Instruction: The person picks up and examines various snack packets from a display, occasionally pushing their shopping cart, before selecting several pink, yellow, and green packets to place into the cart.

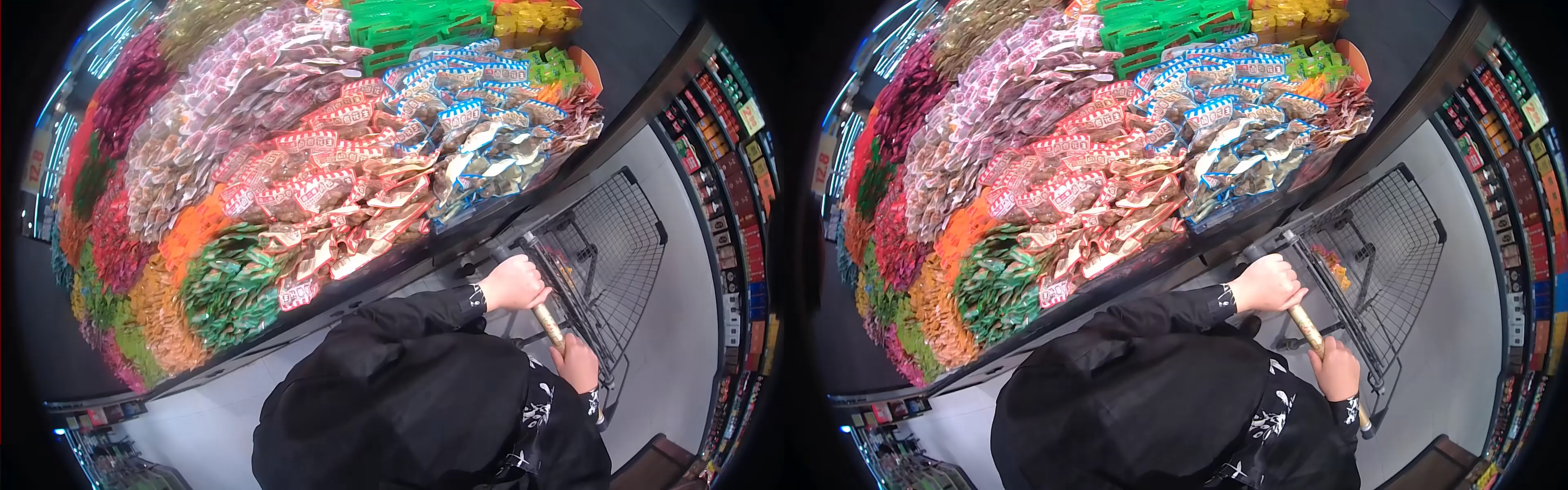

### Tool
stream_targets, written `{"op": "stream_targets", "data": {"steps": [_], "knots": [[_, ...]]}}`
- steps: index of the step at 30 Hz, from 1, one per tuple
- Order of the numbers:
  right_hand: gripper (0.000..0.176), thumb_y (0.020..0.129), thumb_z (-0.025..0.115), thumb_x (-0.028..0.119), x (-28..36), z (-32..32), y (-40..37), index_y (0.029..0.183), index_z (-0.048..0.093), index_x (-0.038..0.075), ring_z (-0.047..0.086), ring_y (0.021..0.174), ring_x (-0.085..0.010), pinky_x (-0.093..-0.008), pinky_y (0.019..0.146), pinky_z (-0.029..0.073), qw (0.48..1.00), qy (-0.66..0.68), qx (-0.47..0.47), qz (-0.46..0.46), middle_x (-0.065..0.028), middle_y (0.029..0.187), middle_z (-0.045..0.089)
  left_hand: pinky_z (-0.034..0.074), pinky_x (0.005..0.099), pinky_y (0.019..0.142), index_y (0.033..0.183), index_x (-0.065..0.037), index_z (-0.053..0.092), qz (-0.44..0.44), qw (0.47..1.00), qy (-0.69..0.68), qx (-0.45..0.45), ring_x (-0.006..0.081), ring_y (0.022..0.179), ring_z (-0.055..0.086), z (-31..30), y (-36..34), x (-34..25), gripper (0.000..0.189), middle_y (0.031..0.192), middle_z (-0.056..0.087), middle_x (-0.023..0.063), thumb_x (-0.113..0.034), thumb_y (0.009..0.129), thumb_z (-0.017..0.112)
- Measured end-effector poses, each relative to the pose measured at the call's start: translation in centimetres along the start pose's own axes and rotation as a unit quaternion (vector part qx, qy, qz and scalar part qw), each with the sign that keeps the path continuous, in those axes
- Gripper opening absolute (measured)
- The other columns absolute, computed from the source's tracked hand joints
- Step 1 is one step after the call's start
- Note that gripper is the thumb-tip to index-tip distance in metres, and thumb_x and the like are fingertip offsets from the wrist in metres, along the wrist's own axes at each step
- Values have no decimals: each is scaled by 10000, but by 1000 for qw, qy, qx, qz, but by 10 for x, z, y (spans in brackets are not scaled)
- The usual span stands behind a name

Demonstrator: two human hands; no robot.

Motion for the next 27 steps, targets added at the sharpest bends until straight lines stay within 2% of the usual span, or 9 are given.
{"op": "stream_targets", "data": {"steps": [4, 6, 10, 13, 15, 20, 23, 25, 27], "knots": [[289, 768, 659, 276, 30, -39, 20, 919, 550, 55, 604, 720, -313, -413, 611, 487, 992, -16, 47, -119, -125, 775, 601, 407, 328, 600, 631, -82, 593, -38, 998, -28, -49, 199, 610, 541, -24, -3, 3, 212, 615, 564, 33, -233, 780, 603], [325, 772, 650, 240, 58, -65, 36, 1023, 565, 52, 602, 758, -301, -402, 640, 488, 973, 27, 24, -229, -120, 806, 599, 446, 360, 708, 786, -60, 591, -70, 984, -160, -26, 227, 767, 569, -33, -15, 9, 131, 785, 586, 58, -186, 764, 621], [272, 778, 635, 175, 119, -115, 71, 1011, 572, 48, 593, 773, -295, -385, 666, 482, 928, 57, -27, -367, -107, 805, 597, 443, 391, 865, 926, -42, 584, -88, 988, -124, -28, 271, 964, 556, -66, -45, 4, 210, 1025, 566, 95, -119, 736, 631], [264, 765, 645, 148, 169, -130, 93, 999, 574, 48, 578, 779, -290, -381, 672, 476, 879, 77, -66, -467, -99, 806, 591, 462, 386, 819, 927, -40, 597, -189, 978, -90, 14, 278, 928, 581, -88, -80, 17, 209, 930, 604, 97, -159, 758, 626], [278, 753, 654, 137, 200, -131, 105, 1004, 574, 46, 573, 805, -289, -377, 690, 477, 849, 87, -65, -518, -98, 829, 594, 465, 389, 798, 912, -48, 601, -227, 971, -47, -65, 286, 869, 592, -103, -110, 22, 184, 866, 609, 97, -183, 787, 606], [264, 716, 666, 80, 272, -125, 128, 963, 585, 31, 528, 951, -292, -376, 825, 445, 761, 109, -124, -628, -106, 949, 567, 473, 373, 767, 859, -67, 605, -364, 931, 17, -20, 259, 850, 601, -106, -183, 29, 143, 873, 623, 70, -200, 810, 591], [372, 715, 665, 87, 294, -128, 157, 1066, 551, 38, 488, 1069, -341, -411, 898, 417, 766, 67, -285, -573, -137, 1090, 532, 480, 361, 741, 832, -69, 614, -397, 913, 42, -83, 259, 802, 605, -124, -213, 26, 109, 829, 626, 72, -174, 814, 591], [409, 722, 666, 99, 309, -131, 170, 1103, 531, 35, 489, 1082, -331, -402, 911, 413, 767, 82, -288, -568, -142, 1106, 532, 479, 354, 731, 828, -66, 618, -411, 901, 57, -122, 256, 780, 608, -142, -226, 25, 88, 816, 628, 72, -150, 805, 603], [403, 747, 659, 128, 325, -126, 184, 1113, 522, 32, 561, 964, -307, -387, 829, 457, 766, 112, -269, -574, -145, 1028, 575, 478, 349, 718, 818, -62, 615, -416, 895, 76, -143, 250, 766, 608, -153, -235, 25, 70, 806, 627, 70, -128, 794, 615]]}}
Point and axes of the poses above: each hand's wrist, its own y-axis towards the middle knuckle, its own z-axis out of the palm, x = y × z, the point moved 7 cm from there along y, towards the middle knuckle
